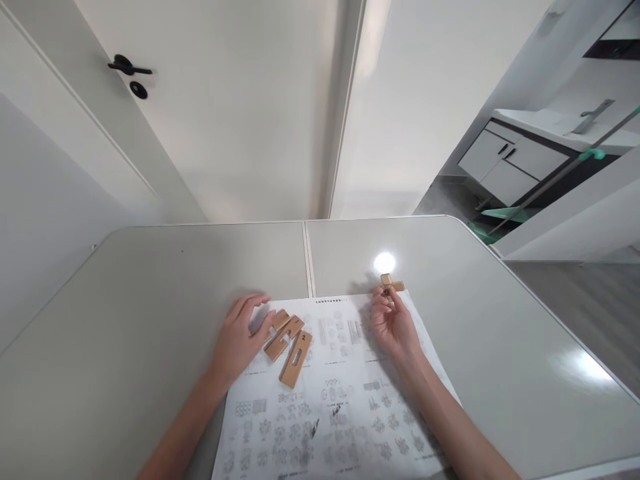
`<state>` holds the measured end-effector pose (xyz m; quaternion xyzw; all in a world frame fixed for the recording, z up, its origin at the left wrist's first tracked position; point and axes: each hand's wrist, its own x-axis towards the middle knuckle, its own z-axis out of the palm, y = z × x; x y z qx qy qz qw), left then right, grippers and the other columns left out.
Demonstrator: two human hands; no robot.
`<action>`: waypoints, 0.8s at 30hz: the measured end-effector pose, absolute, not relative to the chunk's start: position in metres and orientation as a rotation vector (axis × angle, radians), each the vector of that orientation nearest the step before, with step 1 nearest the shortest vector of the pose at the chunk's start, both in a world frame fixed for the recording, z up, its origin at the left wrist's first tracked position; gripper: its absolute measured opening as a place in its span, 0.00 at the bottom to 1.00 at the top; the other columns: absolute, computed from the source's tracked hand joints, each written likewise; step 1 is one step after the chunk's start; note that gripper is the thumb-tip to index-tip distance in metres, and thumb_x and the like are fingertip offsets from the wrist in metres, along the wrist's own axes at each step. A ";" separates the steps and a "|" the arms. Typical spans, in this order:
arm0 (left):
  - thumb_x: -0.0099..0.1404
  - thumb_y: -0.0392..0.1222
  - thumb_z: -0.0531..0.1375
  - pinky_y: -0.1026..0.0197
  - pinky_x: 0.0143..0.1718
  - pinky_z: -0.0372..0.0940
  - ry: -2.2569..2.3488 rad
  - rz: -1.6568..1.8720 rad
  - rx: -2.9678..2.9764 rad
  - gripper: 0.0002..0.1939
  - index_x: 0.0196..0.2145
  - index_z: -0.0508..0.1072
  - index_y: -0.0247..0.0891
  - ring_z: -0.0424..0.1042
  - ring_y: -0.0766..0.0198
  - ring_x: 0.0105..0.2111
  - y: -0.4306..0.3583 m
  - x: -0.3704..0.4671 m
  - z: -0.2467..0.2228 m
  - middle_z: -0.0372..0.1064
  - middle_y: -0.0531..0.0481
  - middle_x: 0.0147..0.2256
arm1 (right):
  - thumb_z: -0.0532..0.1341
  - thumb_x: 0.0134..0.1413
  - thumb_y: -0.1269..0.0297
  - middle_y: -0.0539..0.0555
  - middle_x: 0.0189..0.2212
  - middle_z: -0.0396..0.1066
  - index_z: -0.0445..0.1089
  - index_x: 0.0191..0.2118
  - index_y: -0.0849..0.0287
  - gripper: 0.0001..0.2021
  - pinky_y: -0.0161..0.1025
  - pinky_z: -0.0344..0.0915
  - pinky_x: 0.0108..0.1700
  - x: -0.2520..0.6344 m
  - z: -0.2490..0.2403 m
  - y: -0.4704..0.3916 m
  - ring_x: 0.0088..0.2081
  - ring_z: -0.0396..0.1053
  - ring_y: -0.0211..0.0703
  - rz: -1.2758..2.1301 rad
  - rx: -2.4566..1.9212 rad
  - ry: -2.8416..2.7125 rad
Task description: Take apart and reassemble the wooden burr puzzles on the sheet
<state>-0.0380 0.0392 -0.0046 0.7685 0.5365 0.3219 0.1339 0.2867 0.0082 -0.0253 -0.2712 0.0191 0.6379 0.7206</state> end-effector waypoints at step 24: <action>0.77 0.51 0.53 0.59 0.34 0.61 1.554 0.710 2.247 0.18 0.30 0.69 0.42 0.70 0.60 0.28 0.021 -0.026 -0.005 0.69 0.53 0.27 | 0.77 0.48 0.52 0.64 0.61 0.65 0.54 0.70 0.51 0.48 0.66 0.69 0.59 0.188 -0.021 -0.046 0.60 0.64 0.68 0.650 -1.282 -1.966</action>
